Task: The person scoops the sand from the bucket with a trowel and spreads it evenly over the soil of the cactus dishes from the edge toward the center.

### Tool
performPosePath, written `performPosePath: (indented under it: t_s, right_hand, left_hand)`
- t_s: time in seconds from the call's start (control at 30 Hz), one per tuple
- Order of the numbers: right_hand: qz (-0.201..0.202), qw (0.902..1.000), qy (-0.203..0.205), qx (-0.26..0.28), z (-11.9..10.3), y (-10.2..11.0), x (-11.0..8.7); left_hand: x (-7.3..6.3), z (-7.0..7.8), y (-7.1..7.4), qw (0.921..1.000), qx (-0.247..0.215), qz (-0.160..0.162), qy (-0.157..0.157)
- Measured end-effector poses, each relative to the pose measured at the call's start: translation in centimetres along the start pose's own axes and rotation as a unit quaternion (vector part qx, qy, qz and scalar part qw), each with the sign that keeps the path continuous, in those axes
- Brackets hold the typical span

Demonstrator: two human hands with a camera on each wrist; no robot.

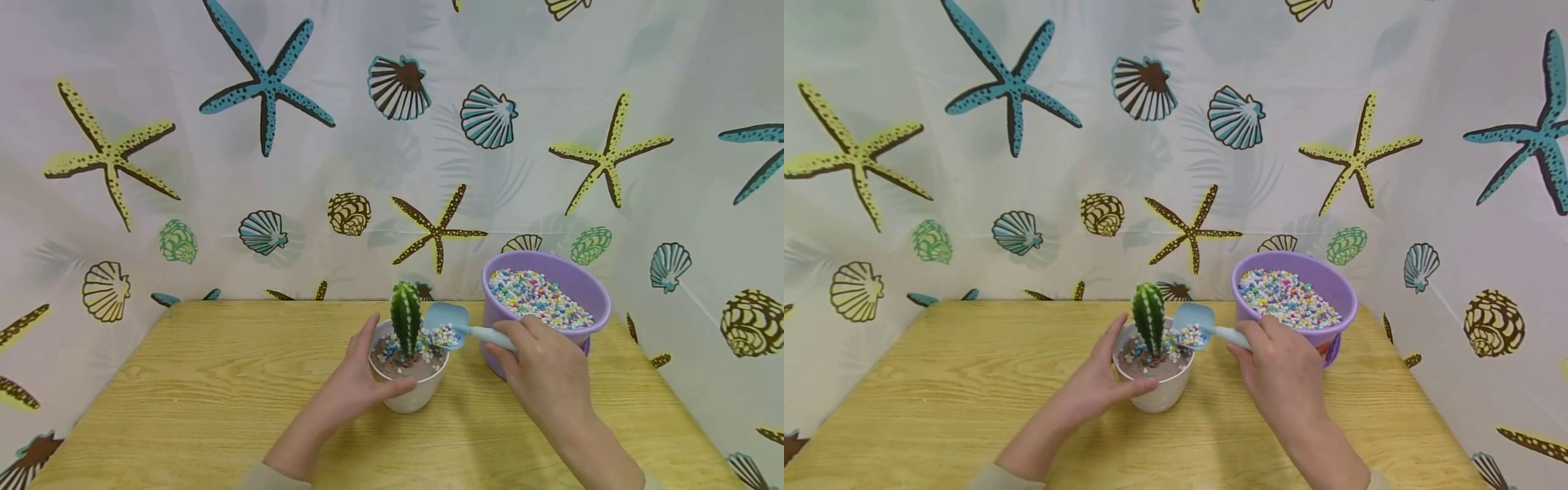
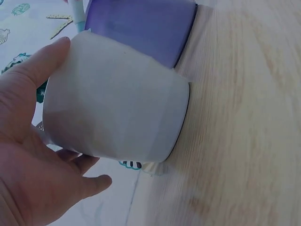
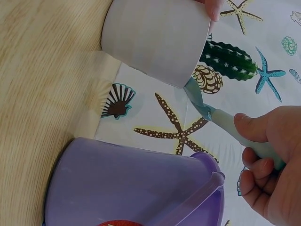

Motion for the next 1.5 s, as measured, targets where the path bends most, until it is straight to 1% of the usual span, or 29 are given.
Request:
performPosePath:
  t_s: [0.07,0.13,0.33,0.4,0.47,0.6,0.67,0.8,0.93,1.07,1.17,1.23,1.43,1.5]
  right_hand:
    - [0.004,1.0000,0.003,0.001,-0.1,0.1,0.1]
    - [0.008,0.9999,0.006,0.003,-0.1,0.1,0.1]
    - [0.016,0.9998,0.014,0.002,-0.2,0.2,0.2]
    - [0.017,0.9997,0.016,-0.001,-0.2,0.2,0.2]
    - [0.018,0.9996,0.019,-0.004,-0.2,0.1,0.2]
    - [0.021,0.9995,0.022,-0.008,-0.2,0.2,0.2]
    - [0.021,0.9995,0.023,-0.010,-0.2,0.2,0.1]
    - [0.017,0.9995,0.024,-0.013,-0.2,0.2,0.0]
    - [0.024,0.9991,0.029,-0.017,-0.3,0.3,0.0]
    - [0.035,0.9985,0.038,-0.021,-0.6,0.5,0.1]
    - [0.040,0.9980,0.044,-0.021,-0.7,0.5,0.1]
    - [0.043,0.9977,0.048,-0.019,-0.7,0.5,0.1]
    - [0.042,0.9978,0.048,-0.017,-0.7,0.4,0.0]
    - [0.042,0.9977,0.049,-0.020,-0.8,0.4,0.0]
  left_hand:
    - [-0.1,0.2,-0.1,1.0000,0.006,0.005,-0.003]
    - [-0.1,0.3,-0.2,1.0000,0.009,0.003,-0.004]
    - [-0.4,0.4,-0.1,0.9994,-0.001,-0.035,-0.007]
    - [-0.4,0.3,-0.2,0.9992,-0.002,-0.039,-0.012]
    - [-0.4,0.3,-0.2,0.9994,0.004,-0.032,-0.013]
    - [-0.3,0.2,-0.4,0.9999,0.012,-0.006,-0.008]
    - [-0.3,0.3,-0.5,0.9999,0.015,-0.001,-0.004]
    - [-0.3,0.3,-0.4,0.9997,0.019,-0.013,-0.003]
    - [-0.3,0.3,-0.4,0.9997,0.001,-0.023,-0.009]
    - [-0.3,0.3,-0.7,0.9998,-0.007,-0.011,-0.017]
    - [-0.2,0.4,-1.1,0.9996,0.004,0.002,-0.027]
    - [-0.2,0.3,-1.2,0.9995,0.005,0.006,-0.029]
    - [-0.3,0.4,-1.0,0.9996,-0.005,-0.009,-0.027]
    - [-0.3,0.5,-0.9,0.9996,-0.004,-0.009,-0.026]
Point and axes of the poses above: each hand's wrist, its own x-axis towards the middle knuckle, its own y-axis out of the back of the hand, z = x × y, the point moved 6 cm from there along x, towards the middle knuckle, and after that the axes turned 13 degrees about z, right-handed, at the moved point
